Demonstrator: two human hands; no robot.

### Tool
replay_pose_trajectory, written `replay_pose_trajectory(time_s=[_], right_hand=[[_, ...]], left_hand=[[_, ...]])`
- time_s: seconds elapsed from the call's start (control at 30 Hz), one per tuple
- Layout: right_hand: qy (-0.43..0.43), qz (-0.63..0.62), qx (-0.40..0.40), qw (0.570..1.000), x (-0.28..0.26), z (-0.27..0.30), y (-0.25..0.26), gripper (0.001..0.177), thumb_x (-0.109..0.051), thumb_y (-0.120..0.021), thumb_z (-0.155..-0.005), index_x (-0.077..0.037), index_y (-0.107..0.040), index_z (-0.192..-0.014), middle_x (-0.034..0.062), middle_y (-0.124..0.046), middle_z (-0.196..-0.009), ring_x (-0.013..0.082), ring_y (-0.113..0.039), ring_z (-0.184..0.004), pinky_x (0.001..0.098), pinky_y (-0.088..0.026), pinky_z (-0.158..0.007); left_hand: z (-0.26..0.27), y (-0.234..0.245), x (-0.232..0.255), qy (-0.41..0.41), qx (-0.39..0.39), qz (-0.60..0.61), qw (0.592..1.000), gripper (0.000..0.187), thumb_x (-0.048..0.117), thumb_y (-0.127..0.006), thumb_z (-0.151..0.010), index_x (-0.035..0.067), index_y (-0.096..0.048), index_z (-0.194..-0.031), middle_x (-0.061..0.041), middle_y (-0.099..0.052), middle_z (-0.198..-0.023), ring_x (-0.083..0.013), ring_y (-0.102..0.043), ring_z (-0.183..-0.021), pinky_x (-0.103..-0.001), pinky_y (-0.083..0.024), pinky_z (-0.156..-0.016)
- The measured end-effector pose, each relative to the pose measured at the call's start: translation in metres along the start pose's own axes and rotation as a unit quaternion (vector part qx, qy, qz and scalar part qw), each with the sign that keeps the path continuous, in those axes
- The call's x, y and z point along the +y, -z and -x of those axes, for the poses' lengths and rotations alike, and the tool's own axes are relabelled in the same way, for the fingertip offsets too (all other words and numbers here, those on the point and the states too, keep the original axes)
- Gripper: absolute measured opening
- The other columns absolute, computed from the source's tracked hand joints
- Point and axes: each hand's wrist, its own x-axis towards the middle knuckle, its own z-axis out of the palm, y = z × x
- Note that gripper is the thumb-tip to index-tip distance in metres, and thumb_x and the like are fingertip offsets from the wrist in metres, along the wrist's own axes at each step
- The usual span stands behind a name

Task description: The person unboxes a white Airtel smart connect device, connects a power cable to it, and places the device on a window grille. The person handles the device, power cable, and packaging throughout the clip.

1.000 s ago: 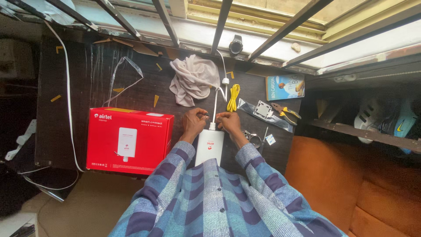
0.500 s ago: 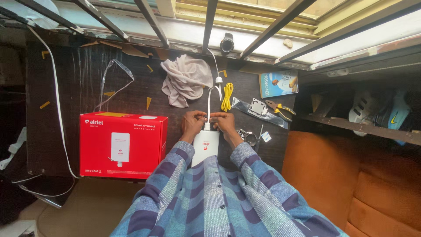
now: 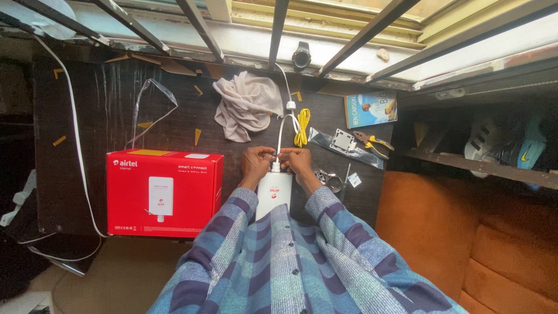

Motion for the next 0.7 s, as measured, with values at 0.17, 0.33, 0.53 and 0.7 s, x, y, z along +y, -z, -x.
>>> replay_pose_trajectory(time_s=[0.17,0.33,0.53,0.7], right_hand=[[-0.006,0.02,0.015,1.0,-0.001,0.001,0.001,0.01,-0.001,-0.075,-0.081,0.003,-0.076,-0.09,0.0099,-0.074,-0.072,0.0112,-0.061,-0.047,0.0236,-0.039,-0.041],[0.025,0.031,0.005,0.999,-0.006,0.003,0.0,0.012,-0.001,-0.071,-0.082,0.003,-0.078,-0.09,0.0104,-0.075,-0.072,0.012,-0.063,-0.048,0.0241,-0.044,-0.043],[0.035,0.056,0.007,0.998,-0.012,0.01,-0.004,0.007,-0.002,-0.077,-0.08,0.002,-0.079,-0.086,0.0104,-0.073,-0.069,0.0106,-0.061,-0.049,0.0238,-0.043,-0.042],[0.043,0.057,0.008,0.997,-0.011,0.008,-0.004,0.01,-0.001,-0.074,-0.08,0.003,-0.081,-0.086,0.0097,-0.074,-0.067,0.0106,-0.061,-0.048,0.0242,-0.044,-0.042]], left_hand=[[0.002,0.003,0.008,-0.032,-0.01,-0.01,0.999,0.023,0.005,-0.074,-0.08,0.005,-0.081,-0.102,-0.009,-0.079,-0.076,-0.0112,-0.069,-0.051,-0.025,-0.055,-0.048],[0.004,0.006,0.015,-0.046,-0.015,-0.07,0.996,0.02,0.011,-0.075,-0.08,0.009,-0.082,-0.099,-0.011,-0.079,-0.079,-0.0167,-0.074,-0.06,-0.03,-0.058,-0.059],[0.007,0.013,0.02,-0.077,-0.008,-0.157,0.985,0.021,0.018,-0.078,-0.08,0.015,-0.084,-0.1,-0.012,-0.078,-0.081,-0.0226,-0.075,-0.072,-0.034,-0.058,-0.073],[0.006,0.012,0.014,-0.075,-0.019,-0.132,0.988,0.025,0.013,-0.077,-0.077,0.014,-0.082,-0.102,-0.011,-0.079,-0.083,-0.02,-0.077,-0.072,-0.032,-0.059,-0.072]])
